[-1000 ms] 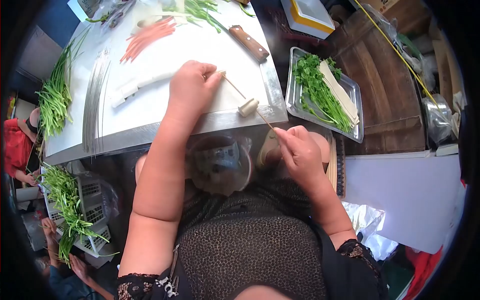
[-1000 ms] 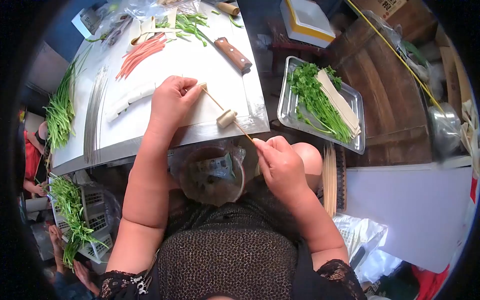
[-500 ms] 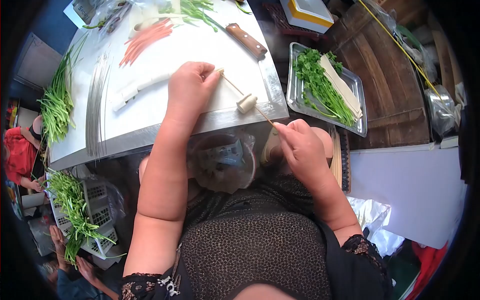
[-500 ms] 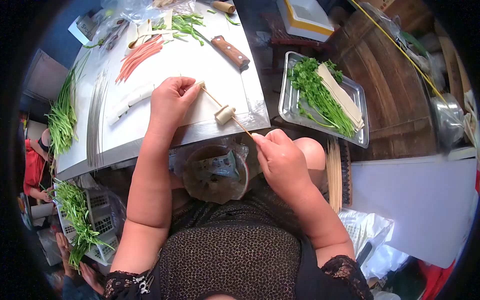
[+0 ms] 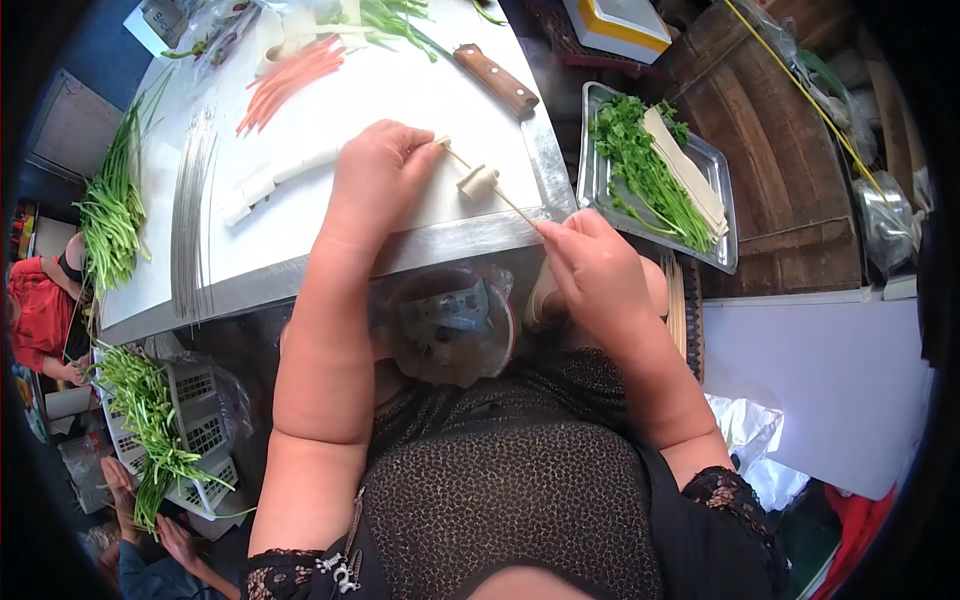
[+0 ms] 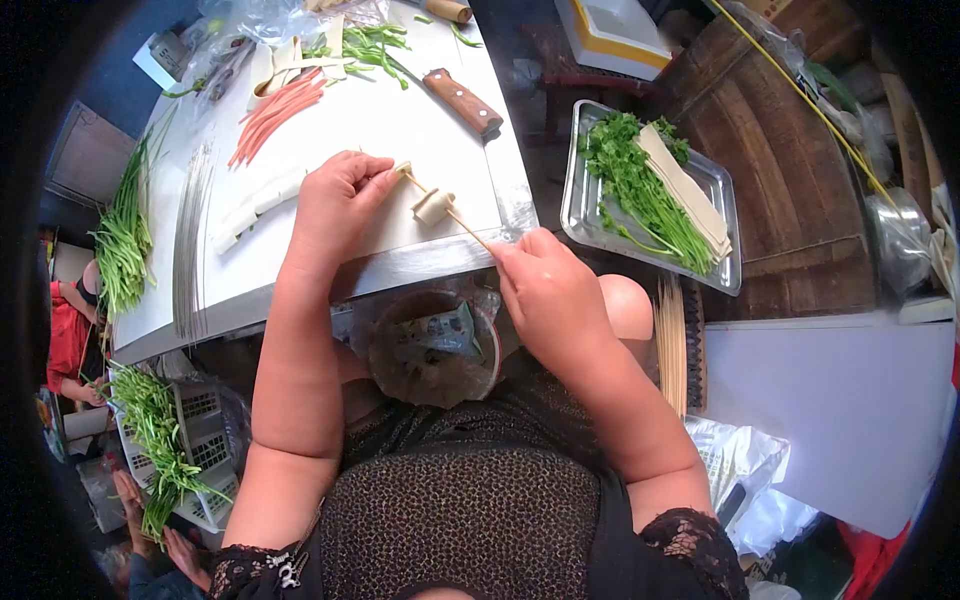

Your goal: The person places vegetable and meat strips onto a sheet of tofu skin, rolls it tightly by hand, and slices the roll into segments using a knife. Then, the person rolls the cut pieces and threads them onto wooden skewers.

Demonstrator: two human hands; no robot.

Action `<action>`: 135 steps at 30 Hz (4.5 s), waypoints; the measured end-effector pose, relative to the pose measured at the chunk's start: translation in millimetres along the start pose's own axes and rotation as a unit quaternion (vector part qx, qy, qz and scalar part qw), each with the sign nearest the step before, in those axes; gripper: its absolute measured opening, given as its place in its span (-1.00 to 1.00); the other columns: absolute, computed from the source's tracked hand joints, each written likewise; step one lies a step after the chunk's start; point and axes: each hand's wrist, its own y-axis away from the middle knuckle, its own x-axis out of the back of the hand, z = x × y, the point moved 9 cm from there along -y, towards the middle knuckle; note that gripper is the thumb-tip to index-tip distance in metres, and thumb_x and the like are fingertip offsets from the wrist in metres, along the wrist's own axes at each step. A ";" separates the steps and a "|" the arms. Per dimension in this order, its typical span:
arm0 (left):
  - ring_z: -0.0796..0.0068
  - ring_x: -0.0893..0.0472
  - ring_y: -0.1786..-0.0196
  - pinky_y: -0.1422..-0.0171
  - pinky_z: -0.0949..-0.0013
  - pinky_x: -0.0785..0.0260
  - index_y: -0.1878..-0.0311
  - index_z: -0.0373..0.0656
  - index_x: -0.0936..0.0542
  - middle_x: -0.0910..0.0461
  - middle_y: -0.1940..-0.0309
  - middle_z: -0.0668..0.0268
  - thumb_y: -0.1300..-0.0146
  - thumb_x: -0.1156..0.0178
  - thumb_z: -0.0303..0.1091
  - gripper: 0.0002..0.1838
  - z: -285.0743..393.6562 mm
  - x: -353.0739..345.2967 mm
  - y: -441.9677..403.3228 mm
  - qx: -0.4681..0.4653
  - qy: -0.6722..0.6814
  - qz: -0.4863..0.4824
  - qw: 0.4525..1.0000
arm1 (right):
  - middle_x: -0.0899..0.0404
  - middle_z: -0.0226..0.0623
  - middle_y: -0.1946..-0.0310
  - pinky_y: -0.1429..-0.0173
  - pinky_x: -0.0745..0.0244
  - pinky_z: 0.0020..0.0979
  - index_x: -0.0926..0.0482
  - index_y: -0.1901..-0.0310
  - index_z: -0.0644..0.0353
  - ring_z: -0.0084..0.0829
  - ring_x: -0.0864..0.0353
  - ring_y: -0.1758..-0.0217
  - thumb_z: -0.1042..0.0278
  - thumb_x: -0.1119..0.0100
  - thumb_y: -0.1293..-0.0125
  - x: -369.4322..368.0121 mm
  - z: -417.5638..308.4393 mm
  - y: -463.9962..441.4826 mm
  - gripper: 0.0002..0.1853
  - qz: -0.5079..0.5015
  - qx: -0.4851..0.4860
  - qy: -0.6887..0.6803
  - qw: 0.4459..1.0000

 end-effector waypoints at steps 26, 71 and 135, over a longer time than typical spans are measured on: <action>0.72 -0.59 0.23 0.12 0.57 -0.53 -0.26 -0.25 -0.59 -0.66 0.14 0.39 -0.46 -0.19 -0.47 -0.66 -67.1 85.5 21.7 0.077 0.157 0.222 0.959 | -0.71 -0.23 0.10 -0.20 -0.50 -0.20 -0.75 0.06 0.16 -0.12 -0.59 -0.07 0.31 -0.38 -0.18 -85.1 -54.3 -185.9 -0.71 -0.048 0.214 0.035 0.975; 0.07 -0.63 0.13 -0.01 0.15 -0.51 0.14 -0.11 -0.69 -0.62 0.23 0.13 -0.28 -0.33 -0.22 -0.80 7.9 2.2 41.4 -0.033 -0.081 -0.116 0.989 | -0.68 -0.31 0.35 0.08 -0.46 -0.17 -0.66 0.01 0.11 -0.21 -0.61 0.22 0.38 -0.27 -0.14 -62.7 -44.4 -85.5 -0.66 0.074 0.251 -0.044 0.964; 0.14 -0.61 0.15 0.02 0.20 -0.49 0.07 -0.12 -0.66 -0.58 0.21 0.19 -0.36 -0.26 -0.25 -0.81 8.1 11.0 25.9 -0.025 -0.091 -0.018 0.995 | -0.59 -0.08 0.05 -0.16 -0.54 -0.22 -0.68 0.10 0.22 -0.06 -0.61 -0.05 0.48 -0.36 -0.22 -62.1 -15.5 -107.4 -0.79 0.000 0.116 -0.187 0.975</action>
